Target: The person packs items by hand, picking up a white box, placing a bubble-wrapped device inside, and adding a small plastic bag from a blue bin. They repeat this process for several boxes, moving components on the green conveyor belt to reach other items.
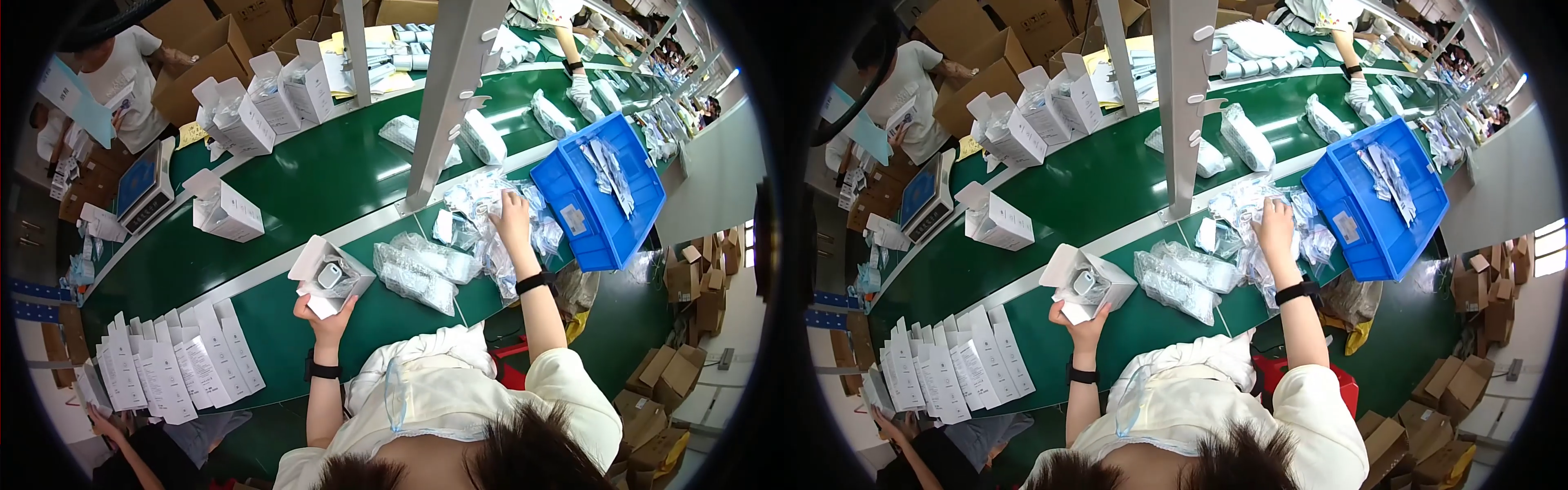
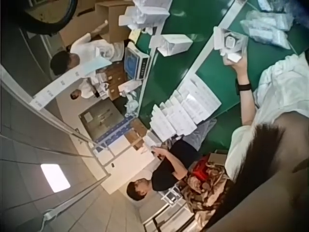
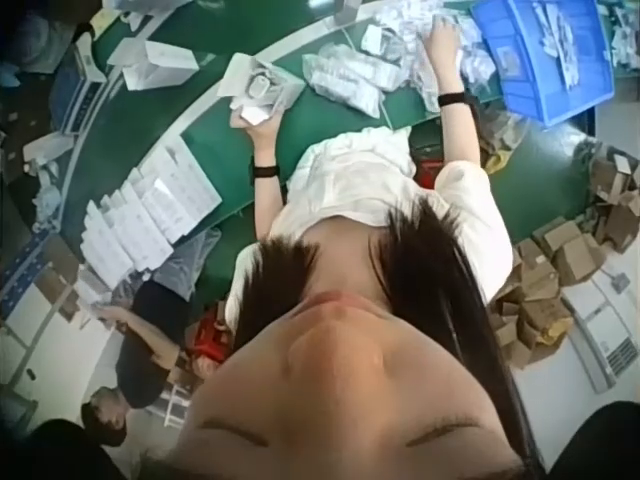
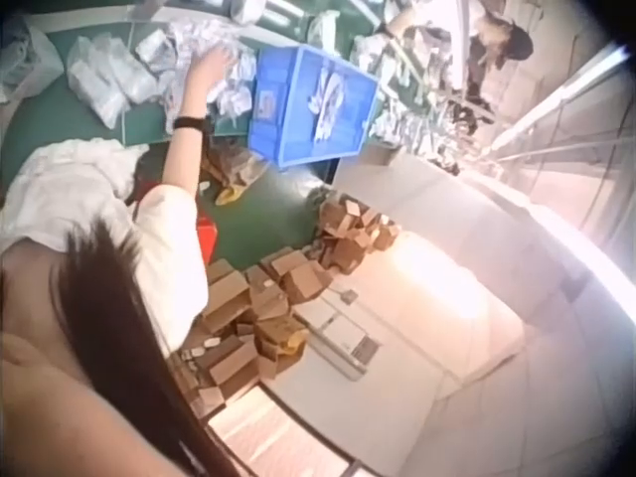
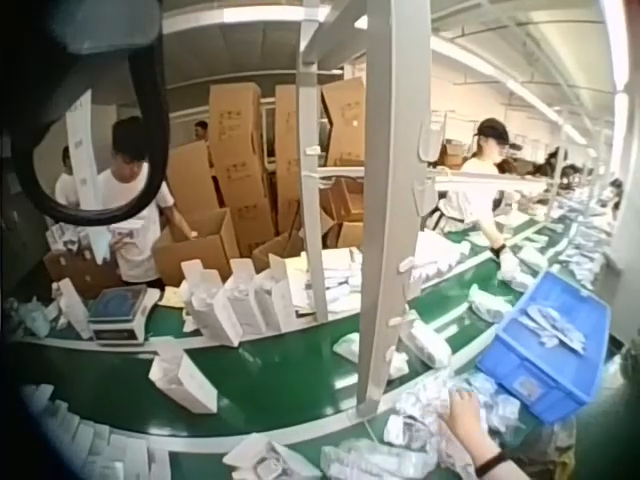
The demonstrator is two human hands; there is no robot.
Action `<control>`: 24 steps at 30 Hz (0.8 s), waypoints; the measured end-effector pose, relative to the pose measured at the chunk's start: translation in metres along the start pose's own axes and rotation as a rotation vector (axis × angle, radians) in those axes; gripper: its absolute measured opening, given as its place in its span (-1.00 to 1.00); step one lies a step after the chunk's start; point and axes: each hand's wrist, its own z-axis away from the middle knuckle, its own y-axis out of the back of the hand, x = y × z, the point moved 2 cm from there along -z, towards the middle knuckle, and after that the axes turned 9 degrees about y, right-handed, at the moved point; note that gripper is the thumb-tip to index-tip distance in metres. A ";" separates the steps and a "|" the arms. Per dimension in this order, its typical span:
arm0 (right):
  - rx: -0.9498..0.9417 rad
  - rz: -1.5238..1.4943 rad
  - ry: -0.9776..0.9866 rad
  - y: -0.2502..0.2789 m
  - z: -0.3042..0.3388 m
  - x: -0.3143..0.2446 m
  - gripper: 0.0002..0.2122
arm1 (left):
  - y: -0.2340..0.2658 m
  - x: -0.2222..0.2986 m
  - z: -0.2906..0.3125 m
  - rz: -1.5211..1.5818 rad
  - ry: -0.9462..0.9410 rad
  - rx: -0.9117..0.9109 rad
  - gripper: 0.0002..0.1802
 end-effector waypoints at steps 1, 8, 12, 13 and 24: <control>0.003 0.005 -0.004 -0.010 0.003 0.022 -0.64 | -0.005 -0.001 -0.002 0.020 0.012 -0.011 -0.06; -0.333 -0.288 0.034 -0.027 0.013 0.046 -0.73 | 0.015 0.004 -0.001 -0.051 0.113 -0.064 -0.09; -0.060 -0.410 0.207 -0.010 0.008 0.037 -0.77 | 0.019 0.032 -0.015 0.015 0.134 -0.127 -0.12; -0.029 -0.353 0.266 -0.008 0.007 0.036 -0.75 | 0.019 0.037 -0.020 0.050 0.123 -0.153 -0.13; -0.440 -0.114 -0.105 -0.021 0.043 0.022 -0.61 | 0.027 0.067 -0.034 -0.077 0.141 -0.139 -0.47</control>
